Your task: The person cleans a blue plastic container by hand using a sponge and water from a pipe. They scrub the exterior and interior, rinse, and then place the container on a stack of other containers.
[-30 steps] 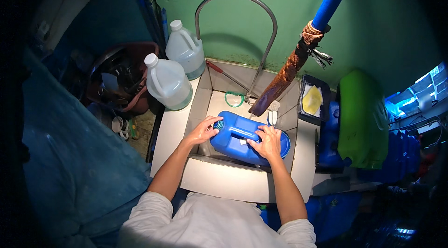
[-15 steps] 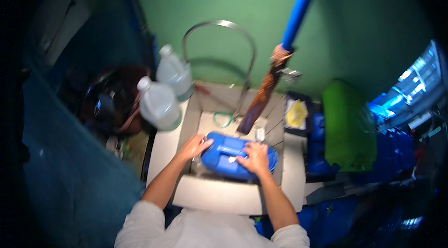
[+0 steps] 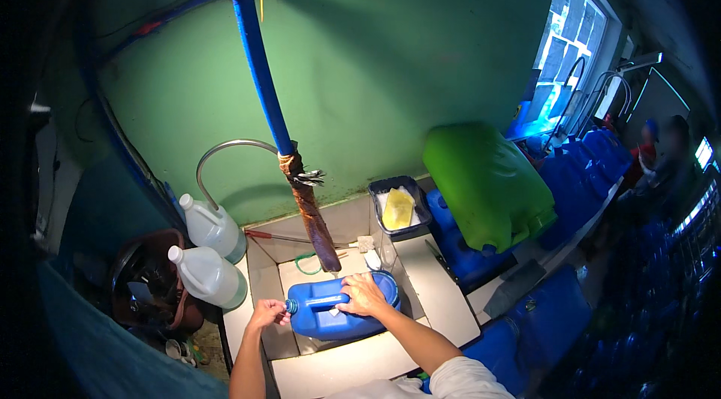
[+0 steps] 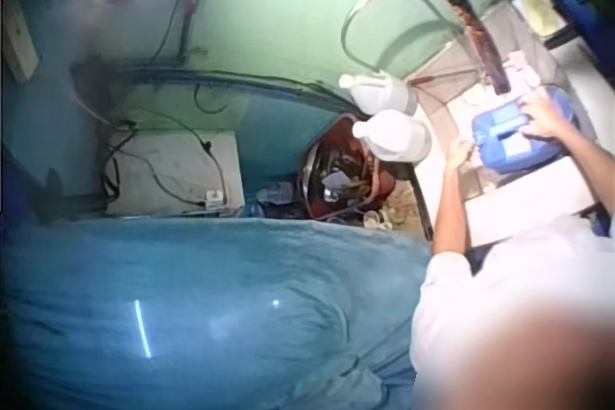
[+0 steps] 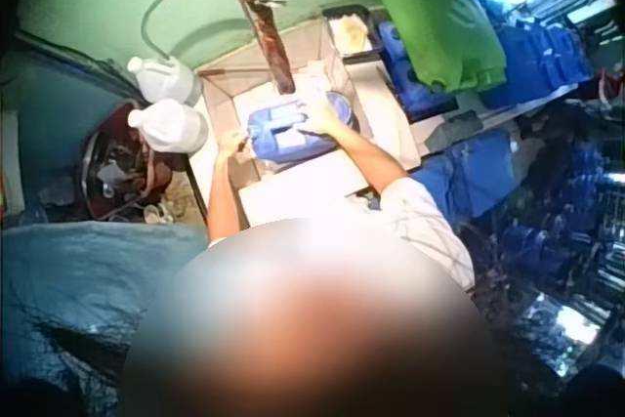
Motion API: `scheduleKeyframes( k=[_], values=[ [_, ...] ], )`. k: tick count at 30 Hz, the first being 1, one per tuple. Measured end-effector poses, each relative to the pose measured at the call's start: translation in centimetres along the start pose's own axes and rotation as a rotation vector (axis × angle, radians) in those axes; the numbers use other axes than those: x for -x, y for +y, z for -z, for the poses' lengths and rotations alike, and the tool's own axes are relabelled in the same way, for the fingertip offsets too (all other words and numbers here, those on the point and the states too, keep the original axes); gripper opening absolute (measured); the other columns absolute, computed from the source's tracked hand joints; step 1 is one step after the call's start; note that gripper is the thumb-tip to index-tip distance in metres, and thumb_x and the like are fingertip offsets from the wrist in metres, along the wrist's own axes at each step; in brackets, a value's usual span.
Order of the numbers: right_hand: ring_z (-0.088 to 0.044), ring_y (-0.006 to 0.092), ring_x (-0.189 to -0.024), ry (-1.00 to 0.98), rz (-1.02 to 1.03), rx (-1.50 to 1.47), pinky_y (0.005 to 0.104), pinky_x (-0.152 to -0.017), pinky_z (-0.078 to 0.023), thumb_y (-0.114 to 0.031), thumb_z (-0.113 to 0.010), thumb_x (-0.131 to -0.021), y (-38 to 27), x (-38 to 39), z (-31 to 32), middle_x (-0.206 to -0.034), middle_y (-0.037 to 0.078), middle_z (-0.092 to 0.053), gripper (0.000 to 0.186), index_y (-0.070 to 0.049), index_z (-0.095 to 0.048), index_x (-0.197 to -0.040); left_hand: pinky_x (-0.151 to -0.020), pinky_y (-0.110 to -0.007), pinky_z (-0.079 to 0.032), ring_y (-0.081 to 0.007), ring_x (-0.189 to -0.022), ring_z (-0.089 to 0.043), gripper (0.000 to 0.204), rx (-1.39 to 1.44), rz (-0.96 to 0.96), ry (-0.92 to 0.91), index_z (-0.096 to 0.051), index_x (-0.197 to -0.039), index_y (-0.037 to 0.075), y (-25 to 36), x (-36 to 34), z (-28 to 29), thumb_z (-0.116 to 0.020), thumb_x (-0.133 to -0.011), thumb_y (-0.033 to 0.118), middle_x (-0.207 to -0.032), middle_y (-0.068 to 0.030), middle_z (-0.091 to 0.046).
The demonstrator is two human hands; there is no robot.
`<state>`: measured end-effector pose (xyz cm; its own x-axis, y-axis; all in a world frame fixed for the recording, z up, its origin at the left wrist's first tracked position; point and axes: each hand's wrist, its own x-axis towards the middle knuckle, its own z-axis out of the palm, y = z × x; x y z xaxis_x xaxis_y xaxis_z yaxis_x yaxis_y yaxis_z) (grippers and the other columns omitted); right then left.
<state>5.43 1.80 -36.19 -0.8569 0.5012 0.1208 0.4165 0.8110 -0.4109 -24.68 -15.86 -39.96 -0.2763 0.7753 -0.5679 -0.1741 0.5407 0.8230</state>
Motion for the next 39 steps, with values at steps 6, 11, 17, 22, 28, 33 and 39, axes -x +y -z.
scheduleKeyframes(
  k=[6, 11, 17, 22, 28, 33, 39],
  values=[
    [-0.054, 0.0253, -0.117, 0.013, 0.003, -0.028, 0.0452, -0.104, -0.034, -0.05, -0.076, -0.078, -0.2, 0.1, 0.1, -0.117, 0.007, -0.065, 0.046, -0.008, -0.078, -0.096, -0.049, -0.03, -0.052, -0.0161, -0.056, -0.07, 0.018, -0.503, -0.002, 0.051, -0.069, -0.071, 0.001, 3.2, -0.7, -0.4, -0.07, -0.084, 0.012, -0.06, -0.0084, -0.067],
    [-0.055, 0.0253, -0.116, -0.006, -0.007, -0.016, 0.0435, -0.102, -0.035, -0.051, -0.077, -0.078, 0.0, 0.1, -0.1, -0.119, 0.007, -0.066, 0.047, -0.009, -0.078, -0.098, -0.053, -0.032, -0.054, -0.0182, -0.055, -0.07, 0.017, -0.629, 0.0, 0.203, -0.066, -0.065, 0.003, 3.3, -0.7, -1.7, -0.073, -0.078, 0.012, -0.059, -0.0075, -0.066],
    [-0.056, 0.0244, -0.116, 0.024, -0.02, -0.035, 0.0419, -0.101, -0.036, -0.051, -0.078, -0.077, 0.1, 0.1, -0.3, -0.12, 0.007, -0.066, 0.047, -0.01, -0.078, -0.1, -0.042, -0.029, -0.05, -0.0162, -0.047, -0.062, 0.018, -0.144, -0.083, 0.11, -0.062, -0.065, 0.001, 0.0, -2.0, -0.3, -0.071, -0.081, 0.003, -0.057, -0.0054, -0.06],
    [-0.056, 0.0237, -0.118, 0.026, -0.018, -0.02, 0.0423, -0.102, -0.036, -0.051, -0.078, -0.077, 0.1, 0.1, -0.4, -0.12, 0.006, -0.066, 0.046, -0.01, -0.078, -0.099, -0.048, -0.03, -0.05, -0.0177, -0.049, -0.061, 0.017, 0.063, -0.148, -0.006, -0.06, -0.081, 0.004, -3.4, -2.7, 0.0, -0.062, -0.095, 0.015, -0.065, -0.0068, -0.062],
    [-0.055, 0.0269, -0.119, -0.029, -0.025, 0.028, 0.0465, -0.105, -0.036, -0.05, -0.078, -0.075, 0.7, -0.2, -1.1, -0.12, 0.008, -0.066, 0.046, -0.009, -0.078, -0.096, -0.05, -0.029, -0.046, -0.0149, -0.053, -0.058, 0.02, 0.068, -0.185, 0.03, -0.058, -0.083, 0.006, -5.3, -3.1, -0.1, -0.057, -0.099, 0.016, -0.066, -0.0062, -0.061],
    [-0.057, 0.0239, -0.116, 0.018, -0.025, -0.047, 0.043, -0.102, -0.036, -0.045, -0.082, -0.071, 0.5, -0.5, -0.8, -0.118, 0.005, -0.067, 0.042, -0.011, -0.079, -0.094, -0.054, -0.028, -0.047, -0.0107, -0.058, -0.058, 0.019, -0.128, -0.29, -0.045, -0.059, -0.08, 0.004, -4.1, -3.9, 0.8, -0.059, -0.098, 0.01, -0.066, -0.0004, -0.058],
    [-0.056, 0.022, -0.114, 0.016, -0.048, -0.052, 0.0407, -0.1, -0.035, -0.046, -0.083, -0.07, -0.4, -1.1, 0.2, -0.118, 0.003, -0.067, 0.044, -0.01, -0.08, -0.096, -0.058, -0.032, -0.05, -0.0159, -0.062, -0.065, 0.01, -0.181, -0.303, 0.041, -0.066, -0.084, 0.002, -4.9, -4.9, 0.3, -0.06, -0.091, 0.008, -0.067, -0.0059, -0.064]
  ],
)
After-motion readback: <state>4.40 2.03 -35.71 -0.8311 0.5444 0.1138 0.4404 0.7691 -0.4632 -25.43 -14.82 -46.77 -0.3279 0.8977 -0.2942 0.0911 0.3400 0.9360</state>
